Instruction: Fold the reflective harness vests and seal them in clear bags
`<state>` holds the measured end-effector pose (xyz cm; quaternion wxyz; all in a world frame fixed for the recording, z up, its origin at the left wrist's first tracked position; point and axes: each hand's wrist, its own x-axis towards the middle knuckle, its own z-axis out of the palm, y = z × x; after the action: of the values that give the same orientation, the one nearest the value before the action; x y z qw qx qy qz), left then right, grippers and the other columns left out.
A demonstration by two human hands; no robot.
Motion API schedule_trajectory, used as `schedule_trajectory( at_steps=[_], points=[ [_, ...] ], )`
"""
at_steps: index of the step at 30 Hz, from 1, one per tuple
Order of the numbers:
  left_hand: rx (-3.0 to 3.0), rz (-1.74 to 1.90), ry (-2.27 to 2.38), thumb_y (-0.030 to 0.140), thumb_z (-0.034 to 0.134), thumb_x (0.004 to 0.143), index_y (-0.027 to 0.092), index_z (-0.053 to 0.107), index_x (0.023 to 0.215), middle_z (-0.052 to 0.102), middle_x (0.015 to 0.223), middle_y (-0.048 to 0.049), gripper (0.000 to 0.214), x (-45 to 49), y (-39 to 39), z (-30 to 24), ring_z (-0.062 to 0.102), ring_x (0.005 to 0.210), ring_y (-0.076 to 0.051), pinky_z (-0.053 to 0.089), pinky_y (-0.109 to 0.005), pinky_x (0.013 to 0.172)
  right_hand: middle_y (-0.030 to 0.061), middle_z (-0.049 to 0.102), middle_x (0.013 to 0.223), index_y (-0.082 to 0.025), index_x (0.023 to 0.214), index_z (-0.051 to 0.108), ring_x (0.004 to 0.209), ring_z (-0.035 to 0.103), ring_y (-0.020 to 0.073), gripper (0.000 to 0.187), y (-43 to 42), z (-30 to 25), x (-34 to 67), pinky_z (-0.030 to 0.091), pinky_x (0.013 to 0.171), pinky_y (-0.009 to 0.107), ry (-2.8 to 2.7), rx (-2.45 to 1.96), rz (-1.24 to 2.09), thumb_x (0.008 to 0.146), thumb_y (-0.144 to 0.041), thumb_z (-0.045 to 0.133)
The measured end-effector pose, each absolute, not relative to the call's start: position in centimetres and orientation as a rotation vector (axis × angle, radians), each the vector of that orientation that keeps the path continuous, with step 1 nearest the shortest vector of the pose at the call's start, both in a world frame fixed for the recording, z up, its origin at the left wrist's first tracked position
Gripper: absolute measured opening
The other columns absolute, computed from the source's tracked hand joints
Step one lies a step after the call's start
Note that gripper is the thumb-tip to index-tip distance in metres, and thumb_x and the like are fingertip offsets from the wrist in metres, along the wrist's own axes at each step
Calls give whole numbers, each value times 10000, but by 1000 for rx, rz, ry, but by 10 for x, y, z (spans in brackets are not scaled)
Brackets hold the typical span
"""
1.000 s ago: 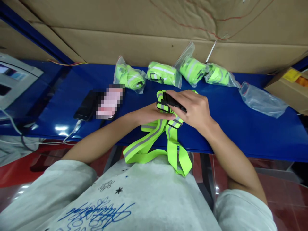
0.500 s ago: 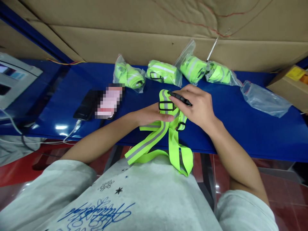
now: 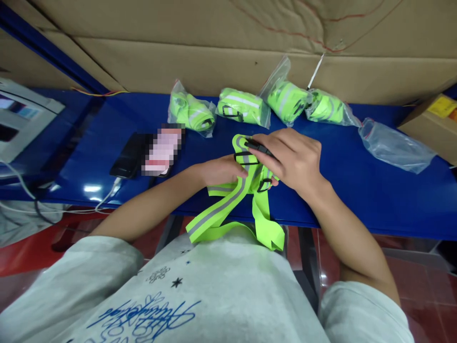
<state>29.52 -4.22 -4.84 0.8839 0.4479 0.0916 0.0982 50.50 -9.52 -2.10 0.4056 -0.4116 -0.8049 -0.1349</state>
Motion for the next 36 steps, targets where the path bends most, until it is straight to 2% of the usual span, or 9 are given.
schedule_trajectory(
  at_steps=[3, 7, 10, 17, 19, 22, 25, 30, 36],
  points=[
    [1113, 259, 223, 304, 928, 723, 185, 786, 1153, 794, 1232, -98, 468, 294, -47, -43, 726, 1243, -276, 505, -450, 1189, 66, 798, 1012, -240, 1220, 779, 901, 752, 228, 290, -96, -27, 509, 551, 783, 351, -2103, -1029, -444, 1007, -421, 704],
    [1202, 426, 375, 362, 937, 766, 150, 773, 1099, 812, 1099, -88, 428, 298, -53, -48, 768, 1077, -225, 557, -456, 1113, 78, 798, 1016, -236, 1226, 782, 906, 747, 237, 306, -97, -27, 505, 546, 791, 363, -2111, -1046, -397, 1008, -432, 697],
    [1259, 464, 390, 341, 935, 761, 139, 768, 1075, 815, 1087, -85, 409, 301, -53, -55, 771, 1060, -217, 573, -435, 1093, 58, 788, 922, -253, 1044, 812, 822, 732, 218, 265, -97, -20, 494, 553, 742, 351, -1976, -1120, -67, 1012, -474, 670],
    [1286, 411, 270, 339, 862, 852, 153, 762, 1130, 810, 1130, -107, 349, 298, -55, -48, 779, 1058, -203, 616, -373, 1023, -9, 506, 530, -207, 596, 597, 500, 455, 123, 622, -87, -19, 486, 343, 470, 296, -1651, -1297, 513, 984, -693, 603],
    [1254, 345, 302, 327, 891, 827, 139, 768, 1120, 811, 1132, -116, 369, 297, -54, -45, 779, 1061, -200, 610, -379, 1043, 2, 560, 568, -211, 639, 640, 533, 511, 136, 575, -86, -23, 488, 387, 507, 300, -1704, -1295, 378, 1010, -647, 595],
    [1182, 264, 383, 331, 926, 792, 123, 783, 1074, 818, 1106, -131, 379, 296, -50, -45, 787, 1015, -200, 612, -400, 1043, 53, 743, 835, -232, 937, 791, 769, 698, 204, 340, -91, -23, 493, 519, 707, 337, -1882, -1230, 19, 1035, -512, 626],
    [1059, 227, 325, 386, 883, 854, 137, 771, 1152, 809, 1174, -147, 404, 295, -47, -48, 796, 1034, -218, 603, -431, 1072, 80, 786, 1001, -258, 1148, 802, 925, 748, 254, 275, -97, -20, 499, 546, 831, 377, -1981, -1151, -187, 1020, -462, 669],
    [1039, 217, 266, 476, 822, 906, 160, 737, 1248, 799, 1228, -144, 473, 295, -48, -48, 795, 1085, -230, 587, -422, 1103, 80, 791, 976, -269, 1107, 806, 882, 748, 259, 289, -94, -17, 502, 563, 801, 395, -1946, -1183, -158, 1013, -501, 661],
    [1148, 234, 346, 432, 838, 892, 135, 746, 1071, 822, 1012, -114, 359, 294, -52, -43, 796, 887, -197, 641, -390, 945, 28, 695, 701, -232, 818, 746, 617, 637, 163, 333, -85, -26, 496, 489, 601, 314, -1814, -1176, 82, 1026, -472, 649]
  ],
)
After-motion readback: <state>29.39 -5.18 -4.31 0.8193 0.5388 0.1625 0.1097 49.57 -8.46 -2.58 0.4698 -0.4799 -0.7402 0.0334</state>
